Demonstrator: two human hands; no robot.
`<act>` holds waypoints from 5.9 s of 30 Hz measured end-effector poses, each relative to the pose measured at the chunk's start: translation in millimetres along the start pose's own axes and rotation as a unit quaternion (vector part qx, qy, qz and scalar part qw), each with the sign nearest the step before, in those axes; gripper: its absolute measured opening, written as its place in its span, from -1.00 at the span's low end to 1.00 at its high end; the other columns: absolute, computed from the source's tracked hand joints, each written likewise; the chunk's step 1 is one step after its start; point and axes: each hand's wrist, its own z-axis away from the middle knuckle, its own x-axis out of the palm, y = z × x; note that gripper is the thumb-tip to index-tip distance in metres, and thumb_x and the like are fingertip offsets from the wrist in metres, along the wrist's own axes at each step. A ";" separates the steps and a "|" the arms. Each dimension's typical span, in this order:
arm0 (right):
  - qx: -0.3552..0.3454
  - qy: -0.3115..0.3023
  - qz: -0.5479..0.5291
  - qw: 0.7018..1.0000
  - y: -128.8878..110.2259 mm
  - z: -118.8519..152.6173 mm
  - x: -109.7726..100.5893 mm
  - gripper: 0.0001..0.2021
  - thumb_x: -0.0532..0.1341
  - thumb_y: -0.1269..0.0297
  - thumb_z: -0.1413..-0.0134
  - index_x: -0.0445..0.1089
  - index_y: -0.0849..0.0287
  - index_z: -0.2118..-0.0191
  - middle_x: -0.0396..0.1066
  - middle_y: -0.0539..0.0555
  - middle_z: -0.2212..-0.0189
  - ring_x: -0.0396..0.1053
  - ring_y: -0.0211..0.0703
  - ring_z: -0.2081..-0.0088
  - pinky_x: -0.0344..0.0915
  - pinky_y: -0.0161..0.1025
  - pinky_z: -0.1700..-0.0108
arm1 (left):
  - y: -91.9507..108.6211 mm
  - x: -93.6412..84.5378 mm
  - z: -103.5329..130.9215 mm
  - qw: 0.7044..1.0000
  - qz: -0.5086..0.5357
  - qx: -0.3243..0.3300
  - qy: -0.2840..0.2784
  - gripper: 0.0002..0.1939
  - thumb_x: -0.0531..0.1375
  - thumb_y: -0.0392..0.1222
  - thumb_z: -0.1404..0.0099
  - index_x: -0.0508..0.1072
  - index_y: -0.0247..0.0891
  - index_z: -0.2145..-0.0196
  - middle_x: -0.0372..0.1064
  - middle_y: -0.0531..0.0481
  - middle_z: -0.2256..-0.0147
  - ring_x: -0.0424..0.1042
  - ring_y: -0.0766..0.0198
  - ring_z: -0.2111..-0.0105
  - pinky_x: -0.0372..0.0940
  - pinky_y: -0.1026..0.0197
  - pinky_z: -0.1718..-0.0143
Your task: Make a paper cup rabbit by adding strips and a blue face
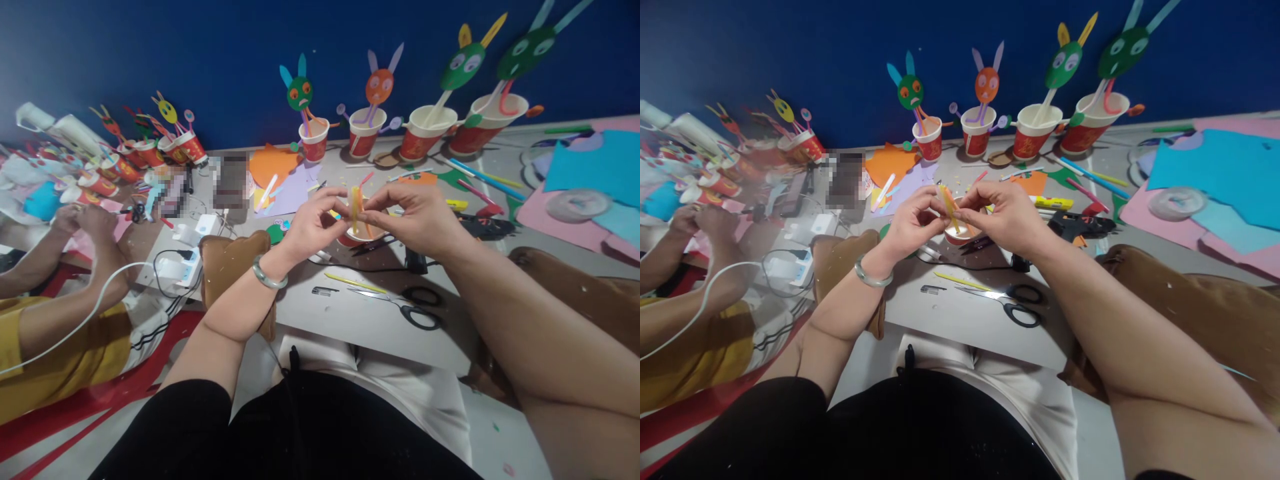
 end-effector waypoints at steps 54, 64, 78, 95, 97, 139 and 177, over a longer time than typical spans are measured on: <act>-0.021 0.048 -0.034 0.998 16.6 8.8 23.9 -0.32 0.60 0.11 0.09 0.54 0.08 -0.20 0.63 0.18 -0.05 0.55 -0.17 0.28 0.54 -0.18 0.19 | 16.6 -3.4 2.6 0.989 -0.103 -0.001 0.104 -0.80 0.37 0.02 -0.41 0.59 -0.14 0.25 0.54 -0.12 0.03 0.48 0.02 -0.23 0.56 -0.01 0.00; 0.031 0.078 -0.076 0.994 15.1 12.6 33.0 -0.30 0.63 -0.13 0.21 0.56 0.06 -0.05 0.64 0.14 0.06 0.58 -0.06 0.21 0.59 -0.05 0.03 | 13.3 3.0 3.9 0.977 -0.107 0.013 0.185 -0.67 0.22 0.21 -0.50 0.60 -0.06 0.20 0.54 -0.09 0.01 0.53 0.12 -0.13 0.52 -0.11 -0.16; 0.045 0.067 -0.097 0.992 8.3 15.9 34.7 -0.31 0.64 -0.05 0.19 0.60 0.08 -0.09 0.65 0.15 0.00 0.57 -0.13 0.23 0.59 -0.10 0.02 | 8.9 3.6 1.0 0.977 -0.040 -0.046 0.206 -0.44 0.23 0.58 -0.26 0.56 0.04 0.30 0.58 -0.03 0.03 0.53 0.04 -0.03 0.50 -0.35 -0.15; 0.065 0.097 -0.088 0.989 -3.1 13.8 37.4 -0.77 0.45 0.22 -0.02 0.67 0.09 0.16 0.68 0.08 0.30 0.54 -0.10 0.37 0.55 -0.12 0.26 | 11.4 6.5 6.9 0.980 -0.102 0.006 0.173 -0.65 0.24 0.22 -0.48 0.61 -0.08 0.16 0.44 -0.15 -0.17 0.53 0.03 -0.14 0.54 -0.15 -0.07; 0.068 0.096 -0.075 0.990 -3.9 13.8 37.3 -0.79 0.41 0.28 -0.02 0.67 0.08 0.18 0.67 0.07 0.33 0.52 -0.10 0.38 0.53 -0.12 0.26 | 10.4 6.8 7.7 0.978 -0.113 0.035 0.172 -0.70 0.25 0.18 -0.49 0.60 -0.06 0.17 0.45 -0.13 -0.15 0.50 0.04 -0.18 0.49 -0.17 -0.20; 0.067 0.083 -0.087 0.990 23.8 2.0 27.1 -0.76 0.47 0.10 -0.18 0.47 0.11 0.30 0.52 -0.01 0.51 0.52 -0.19 0.45 0.52 -0.21 0.33 | 19.6 -14.3 -9.0 0.991 -0.017 -0.124 0.042 -0.41 0.48 0.36 -0.11 0.63 -0.28 0.29 0.60 -0.13 0.17 0.55 0.19 0.17 0.41 0.12 0.12; 0.083 0.156 -0.197 0.964 12.9 1.4 29.1 -0.64 0.62 0.00 0.12 0.57 0.12 0.35 0.58 0.08 0.42 0.48 -0.16 0.42 0.53 -0.10 0.24 | 16.0 -17.2 -5.3 0.981 -0.176 0.060 0.048 -0.43 0.50 0.32 -0.13 0.54 -0.22 0.21 0.56 -0.19 0.01 0.56 0.03 -0.03 0.43 -0.03 -0.09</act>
